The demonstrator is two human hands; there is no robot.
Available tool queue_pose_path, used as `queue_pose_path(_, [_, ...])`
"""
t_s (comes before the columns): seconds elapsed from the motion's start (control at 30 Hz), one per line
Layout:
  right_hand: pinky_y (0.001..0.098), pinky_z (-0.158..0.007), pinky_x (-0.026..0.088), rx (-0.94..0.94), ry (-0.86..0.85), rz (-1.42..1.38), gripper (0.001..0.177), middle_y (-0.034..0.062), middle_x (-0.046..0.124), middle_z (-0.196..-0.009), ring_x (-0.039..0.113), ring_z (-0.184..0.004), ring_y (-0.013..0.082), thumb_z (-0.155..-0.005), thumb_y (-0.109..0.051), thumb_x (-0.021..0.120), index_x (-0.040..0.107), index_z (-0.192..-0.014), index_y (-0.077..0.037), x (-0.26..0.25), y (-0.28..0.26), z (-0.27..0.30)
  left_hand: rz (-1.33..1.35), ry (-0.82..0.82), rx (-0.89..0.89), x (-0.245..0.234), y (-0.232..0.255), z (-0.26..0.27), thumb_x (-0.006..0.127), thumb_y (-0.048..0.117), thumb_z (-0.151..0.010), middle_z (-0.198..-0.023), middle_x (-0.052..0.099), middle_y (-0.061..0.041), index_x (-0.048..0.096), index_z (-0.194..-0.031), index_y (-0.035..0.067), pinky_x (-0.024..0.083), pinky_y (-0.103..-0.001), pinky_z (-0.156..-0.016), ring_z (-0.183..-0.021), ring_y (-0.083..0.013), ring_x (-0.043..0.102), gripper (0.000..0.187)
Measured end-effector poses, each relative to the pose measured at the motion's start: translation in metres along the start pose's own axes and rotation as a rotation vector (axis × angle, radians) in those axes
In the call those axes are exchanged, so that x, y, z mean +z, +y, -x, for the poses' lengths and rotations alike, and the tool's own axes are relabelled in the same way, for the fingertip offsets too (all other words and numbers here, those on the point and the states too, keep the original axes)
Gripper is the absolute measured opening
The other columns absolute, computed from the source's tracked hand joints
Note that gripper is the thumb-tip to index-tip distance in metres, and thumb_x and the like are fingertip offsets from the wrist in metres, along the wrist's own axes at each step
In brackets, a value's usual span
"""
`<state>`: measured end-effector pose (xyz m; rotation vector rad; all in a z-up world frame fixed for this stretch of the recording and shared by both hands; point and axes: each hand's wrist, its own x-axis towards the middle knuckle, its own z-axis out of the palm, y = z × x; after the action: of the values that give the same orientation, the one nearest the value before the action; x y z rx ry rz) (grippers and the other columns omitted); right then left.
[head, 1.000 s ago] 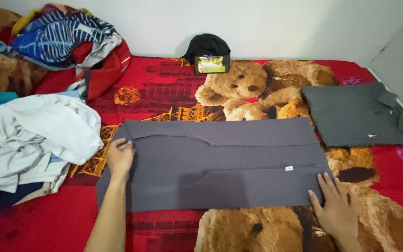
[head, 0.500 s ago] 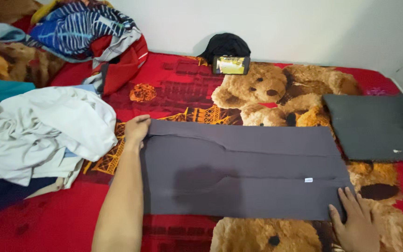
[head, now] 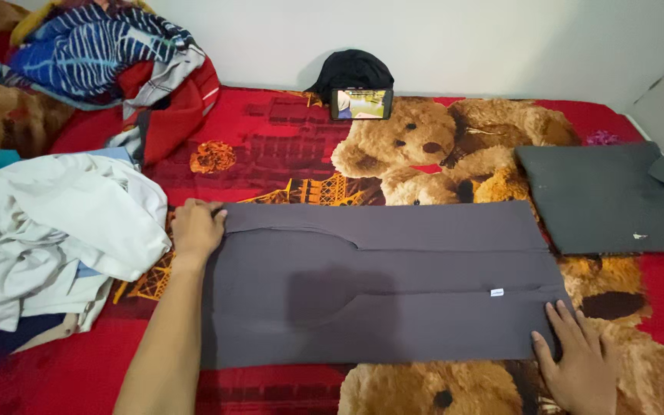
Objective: The person picks up clothing items from a bed, spreads a grey shirt out, folds the sides and bottom, and smooths the folded item.
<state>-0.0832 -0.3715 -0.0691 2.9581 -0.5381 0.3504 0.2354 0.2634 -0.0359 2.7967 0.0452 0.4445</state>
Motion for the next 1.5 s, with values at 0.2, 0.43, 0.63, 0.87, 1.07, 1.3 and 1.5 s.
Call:
queue_pose_path(0.2, [0.0467,-0.127,0.02,-0.032,0.096,-0.152,0.065,-0.0022,0.044,-0.162,0.035,-0.153,0.0213,-0.093,-0.054,0.049,0.049,-0.152,-0.028,-0.005,-0.004,0.008,-0.181,0.204,0.243,-0.015,0.001,0.014,0.073,0.032,-0.087,-0.14,0.067,-0.001,0.081,-0.11,0.023,0.048,-0.047,-0.091,-0.113,-0.0291,0.063,0.026])
queue_pose_path(0.43, [0.0492,-0.124,0.021,-0.042,0.091,-0.15,0.066,0.0002,0.045,-0.161,0.036,-0.151,0.0243,-0.091,-0.054,0.051,0.05,-0.151,-0.026,-0.009,-0.007,0.003,-0.243,0.119,0.321,0.009,-0.022,0.017,0.062,0.033,-0.099,-0.144,0.065,0.004,0.07,-0.134,0.02,0.045,-0.046,-0.106,-0.13,-0.0238,0.06,0.038])
queue_pose_path(0.63, [0.0484,-0.125,0.024,-0.052,0.108,-0.198,0.065,0.0001,0.046,-0.16,0.039,-0.152,0.0247,-0.092,-0.051,0.051,0.051,-0.15,-0.024,-0.023,-0.016,0.004,-0.275,-0.159,0.192,0.018,-0.025,0.008,0.046,0.037,-0.101,-0.157,0.046,0.001,0.049,-0.149,0.022,0.027,-0.06,-0.114,-0.143,-0.0278,0.042,0.051])
queue_pose_path(0.87, [0.0492,-0.118,0.022,-0.046,0.056,-0.244,0.066,0.0067,0.046,-0.158,0.035,-0.148,0.0298,-0.091,-0.048,0.054,0.053,-0.148,-0.016,-0.041,-0.019,0.003,-0.169,0.079,0.137,0.013,0.035,0.043,0.054,0.024,-0.097,-0.161,0.045,-0.018,0.047,-0.151,0.002,0.021,-0.062,-0.124,-0.152,-0.0322,0.039,0.058])
queue_pose_path(1.07, [0.044,-0.12,0.036,0.069,0.217,-0.624,0.05,0.0197,0.055,-0.151,0.048,-0.144,0.0368,-0.1,-0.033,0.061,0.06,-0.142,-0.006,-0.046,-0.014,0.009,0.456,0.124,0.408,-0.032,0.228,0.167,0.058,0.014,-0.093,-0.149,0.057,-0.021,0.062,-0.136,0.0,0.033,-0.052,-0.121,-0.145,-0.0406,0.047,0.045])
queue_pose_path(1.3, [0.0408,-0.119,0.039,0.312,0.32,-1.125,0.042,0.0179,0.062,-0.146,0.056,-0.139,0.0281,-0.106,-0.025,0.052,0.062,-0.139,0.0,-0.037,0.02,0.02,0.742,-0.385,0.901,0.001,0.436,0.302,0.071,0.025,-0.084,-0.158,0.045,-0.026,0.047,-0.15,-0.001,0.022,-0.055,-0.125,-0.15,-0.0396,0.036,0.075])
queue_pose_path(1.5, [0.041,-0.122,0.032,0.638,0.172,-1.91,0.057,0.0206,0.047,-0.156,0.045,-0.146,0.0291,-0.105,-0.029,0.042,0.042,-0.149,0.007,-0.047,0.061,0.048,0.533,-0.364,0.748,0.059,0.512,0.323,0.07,0.017,-0.08,-0.156,0.042,-0.027,0.041,-0.148,-0.011,0.017,-0.053,-0.123,-0.15,-0.036,0.034,0.079])
